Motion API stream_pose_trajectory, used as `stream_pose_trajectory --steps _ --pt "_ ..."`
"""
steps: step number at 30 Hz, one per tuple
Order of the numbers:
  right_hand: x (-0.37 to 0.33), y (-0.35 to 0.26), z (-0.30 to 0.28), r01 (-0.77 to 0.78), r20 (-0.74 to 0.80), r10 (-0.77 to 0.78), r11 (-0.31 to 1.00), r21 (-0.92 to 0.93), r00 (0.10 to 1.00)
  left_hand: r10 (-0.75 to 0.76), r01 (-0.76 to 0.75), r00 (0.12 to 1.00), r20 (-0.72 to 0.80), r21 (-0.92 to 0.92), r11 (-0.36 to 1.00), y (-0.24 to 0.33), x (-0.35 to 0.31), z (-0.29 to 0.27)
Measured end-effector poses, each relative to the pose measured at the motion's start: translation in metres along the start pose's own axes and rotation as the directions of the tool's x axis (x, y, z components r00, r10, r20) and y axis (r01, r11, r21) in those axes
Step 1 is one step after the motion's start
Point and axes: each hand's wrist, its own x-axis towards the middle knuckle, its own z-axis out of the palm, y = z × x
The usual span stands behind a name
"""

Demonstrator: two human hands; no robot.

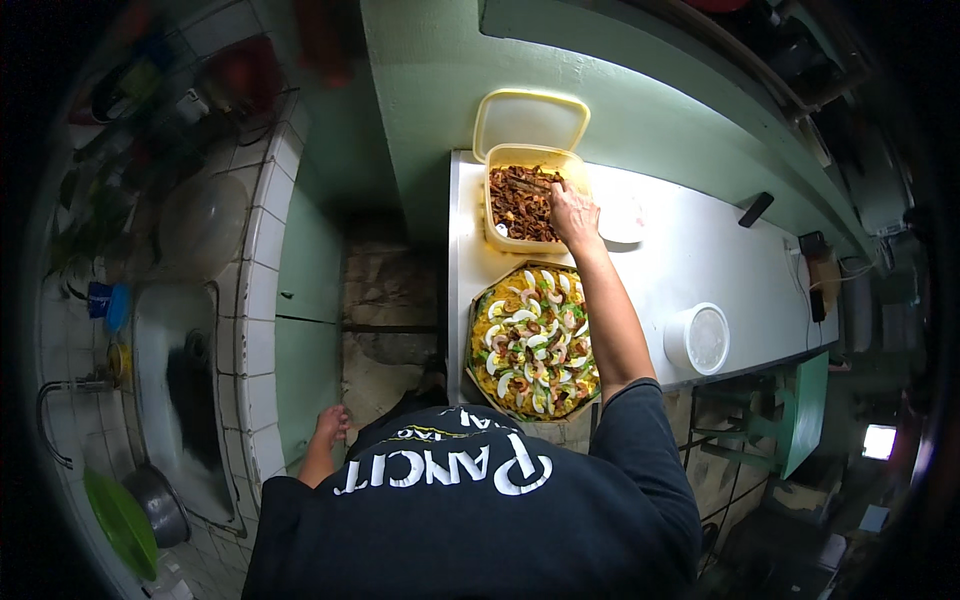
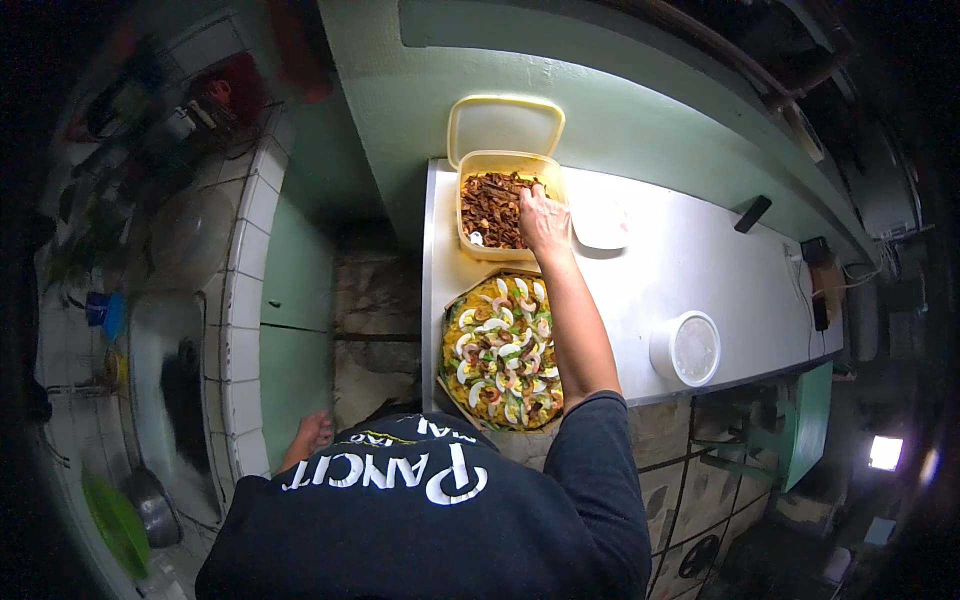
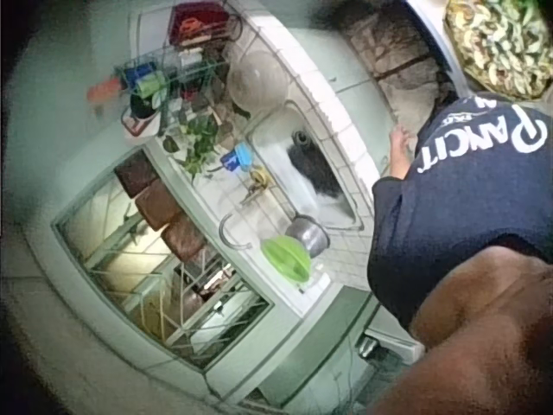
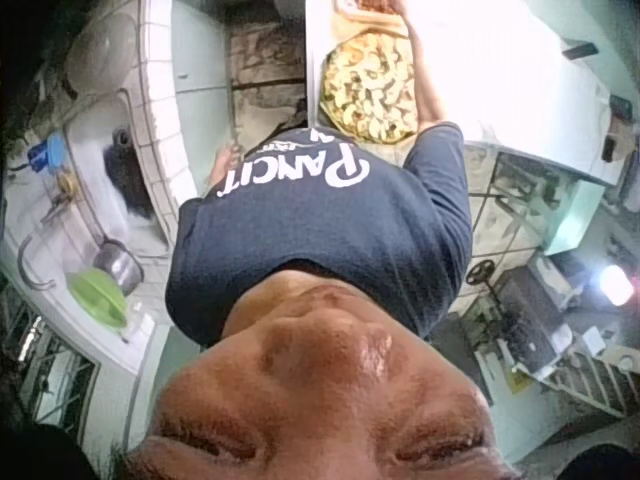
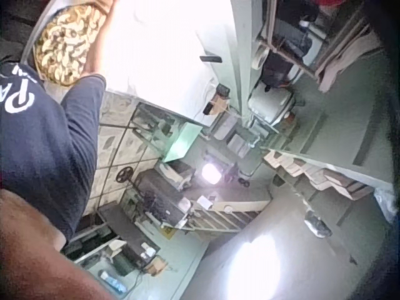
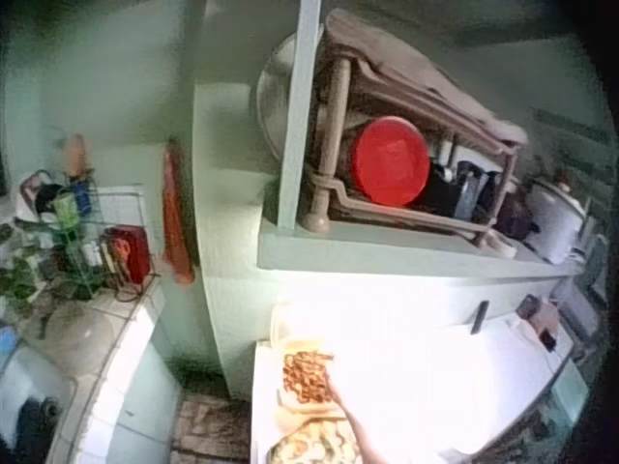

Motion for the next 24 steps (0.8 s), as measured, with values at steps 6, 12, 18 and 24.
stream_pose_trajectory --steps 6,12,18,24 --pt "0.002 0.005 -0.012 -0.139 0.005 0.14 0.983 0.122 0.99 -0.003 0.001 0.999 -0.037 -0.048 0.999 -0.021 -0.001 -0.009" --pt "-0.034 0.012 -0.045 -0.217 -0.125 0.258 0.937 0.273 0.958 -0.024 0.024 1.0 -0.002 -0.035 0.999 -0.025 0.012 -0.001" --pt "-0.1 0.042 -0.085 -0.272 -0.108 0.328 0.895 0.355 0.938 -0.021 0.019 1.0 0.016 0.094 0.995 -0.005 0.03 0.009" --pt "-0.219 0.087 -0.138 -0.395 -0.097 0.454 0.847 0.356 0.886 0.02 -0.029 0.999 0.049 0.189 0.981 0.016 0.02 0.028"
